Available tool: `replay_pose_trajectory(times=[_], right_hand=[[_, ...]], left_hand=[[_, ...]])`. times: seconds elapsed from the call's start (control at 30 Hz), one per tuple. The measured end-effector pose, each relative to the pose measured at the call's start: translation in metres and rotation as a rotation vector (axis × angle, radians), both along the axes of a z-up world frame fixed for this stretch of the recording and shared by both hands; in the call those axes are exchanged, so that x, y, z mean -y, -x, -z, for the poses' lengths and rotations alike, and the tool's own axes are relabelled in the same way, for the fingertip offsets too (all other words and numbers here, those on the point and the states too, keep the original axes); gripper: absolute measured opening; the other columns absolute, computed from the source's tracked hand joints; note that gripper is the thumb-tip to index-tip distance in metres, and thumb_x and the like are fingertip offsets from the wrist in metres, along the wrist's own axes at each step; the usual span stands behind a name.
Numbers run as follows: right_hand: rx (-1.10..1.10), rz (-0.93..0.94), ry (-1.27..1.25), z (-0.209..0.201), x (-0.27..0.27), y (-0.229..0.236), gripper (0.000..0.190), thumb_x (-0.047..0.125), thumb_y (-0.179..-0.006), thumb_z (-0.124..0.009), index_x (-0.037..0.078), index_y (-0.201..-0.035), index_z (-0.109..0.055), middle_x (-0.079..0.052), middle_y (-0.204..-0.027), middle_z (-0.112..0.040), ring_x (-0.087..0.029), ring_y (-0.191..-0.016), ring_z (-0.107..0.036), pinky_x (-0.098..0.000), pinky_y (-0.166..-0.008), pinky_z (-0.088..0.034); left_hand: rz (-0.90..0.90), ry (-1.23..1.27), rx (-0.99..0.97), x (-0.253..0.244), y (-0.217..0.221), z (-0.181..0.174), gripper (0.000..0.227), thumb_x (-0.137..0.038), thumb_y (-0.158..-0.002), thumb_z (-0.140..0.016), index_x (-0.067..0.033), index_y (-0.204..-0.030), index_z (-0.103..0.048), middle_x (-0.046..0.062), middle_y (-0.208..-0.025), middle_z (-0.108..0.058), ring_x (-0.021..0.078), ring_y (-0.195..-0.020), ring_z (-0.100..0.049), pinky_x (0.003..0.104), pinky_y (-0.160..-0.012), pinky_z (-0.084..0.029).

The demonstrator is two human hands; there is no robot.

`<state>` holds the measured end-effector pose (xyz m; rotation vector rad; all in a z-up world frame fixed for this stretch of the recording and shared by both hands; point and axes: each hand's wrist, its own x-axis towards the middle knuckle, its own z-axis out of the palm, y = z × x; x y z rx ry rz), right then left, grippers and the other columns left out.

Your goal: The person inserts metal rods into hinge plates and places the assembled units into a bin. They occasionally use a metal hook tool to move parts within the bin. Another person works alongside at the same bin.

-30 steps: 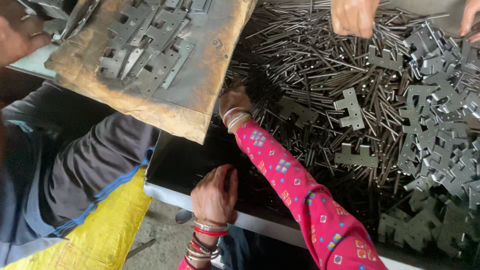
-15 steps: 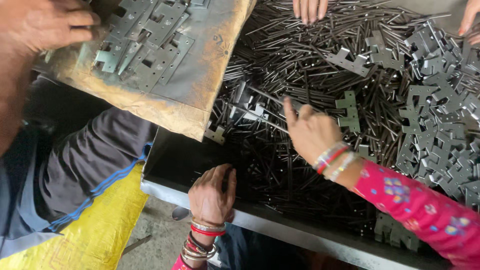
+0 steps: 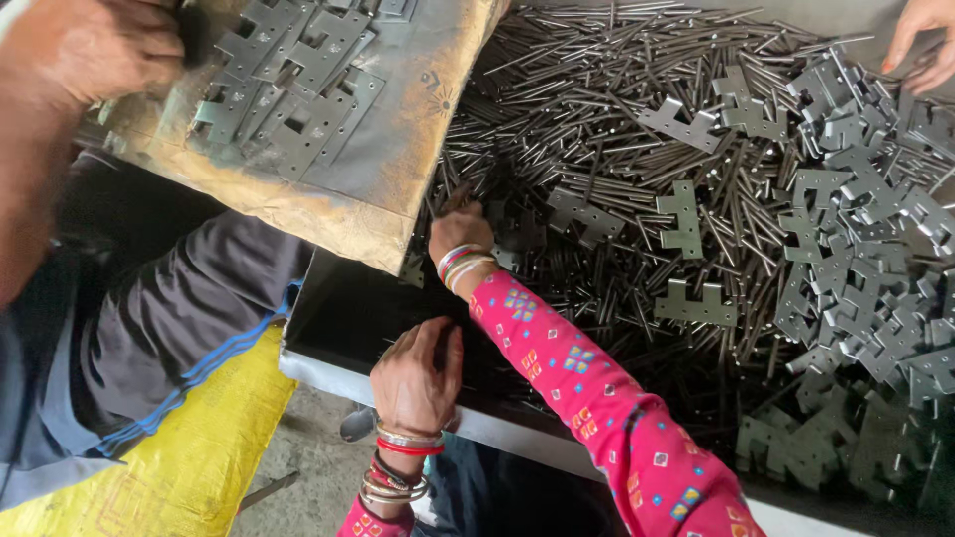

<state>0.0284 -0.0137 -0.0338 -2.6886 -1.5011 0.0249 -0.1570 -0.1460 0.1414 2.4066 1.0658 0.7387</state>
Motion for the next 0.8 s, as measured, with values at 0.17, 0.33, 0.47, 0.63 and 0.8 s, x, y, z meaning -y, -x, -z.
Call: replay_pose_trajectory(times=[0.17, 0.33, 0.47, 0.63, 0.8], right_hand=[[0.059, -0.196, 0.116, -0.022, 0.093, -0.006, 0.067, 0.015, -0.089, -0.056, -0.003, -0.152, -0.041, -0.022, -0.096, -0.070, -0.029, -0.064, -0.073, -0.0420, -0.050, -0.060], [0.278, -0.428, 0.226, -0.125, 0.179, -0.057, 0.059, 0.013, -0.093, -0.053, 0.000, -0.151, -0.046, -0.020, -0.086, -0.070, -0.021, -0.052, -0.070, -0.0360, -0.039, -0.055], [0.288, -0.338, 0.231, -0.161, 0.187, -0.043, 0.063, 0.017, -0.088, -0.054, 0.004, -0.149, -0.046, -0.019, -0.087, -0.069, -0.023, -0.053, -0.069, -0.0364, -0.041, -0.053], [0.296, -0.206, -0.010, -0.087, 0.092, 0.002, 0.058, 0.019, -0.091, -0.056, 0.004, -0.146, -0.047, -0.018, -0.089, -0.069, -0.023, -0.058, -0.067, -0.0404, -0.040, -0.053], [0.082, -0.167, 0.162, -0.020, 0.097, 0.010, 0.068, 0.020, -0.090, -0.055, 0.008, -0.155, -0.040, -0.018, -0.089, -0.067, -0.033, -0.065, -0.069, -0.0494, -0.044, -0.054]], left_hand=[[0.001, 0.015, 0.027, 0.002, -0.001, 0.000, 0.015, -0.024, -0.093, -0.068, -0.0101, -0.099, -0.070, 0.010, -0.087, -0.072, 0.0320, -0.079, -0.069, 0.042, -0.068, -0.053], [0.016, 0.006, 0.013, 0.009, 0.006, 0.005, 0.015, -0.023, -0.093, -0.069, -0.0095, -0.098, -0.070, 0.009, -0.085, -0.072, 0.0311, -0.078, -0.069, 0.042, -0.069, -0.053], [0.011, -0.027, -0.001, 0.004, -0.001, 0.006, 0.014, -0.023, -0.091, -0.069, -0.0100, -0.097, -0.070, 0.009, -0.086, -0.072, 0.0303, -0.078, -0.070, 0.041, -0.069, -0.054], [-0.006, 0.011, -0.015, 0.004, 0.000, 0.005, 0.015, -0.024, -0.092, -0.069, -0.0093, -0.097, -0.070, 0.011, -0.087, -0.072, 0.0316, -0.079, -0.069, 0.042, -0.068, -0.054], [-0.023, 0.013, 0.004, 0.008, -0.001, 0.006, 0.018, -0.025, -0.092, -0.068, -0.0083, -0.098, -0.070, 0.011, -0.088, -0.073, 0.0324, -0.080, -0.070, 0.043, -0.070, -0.054]])
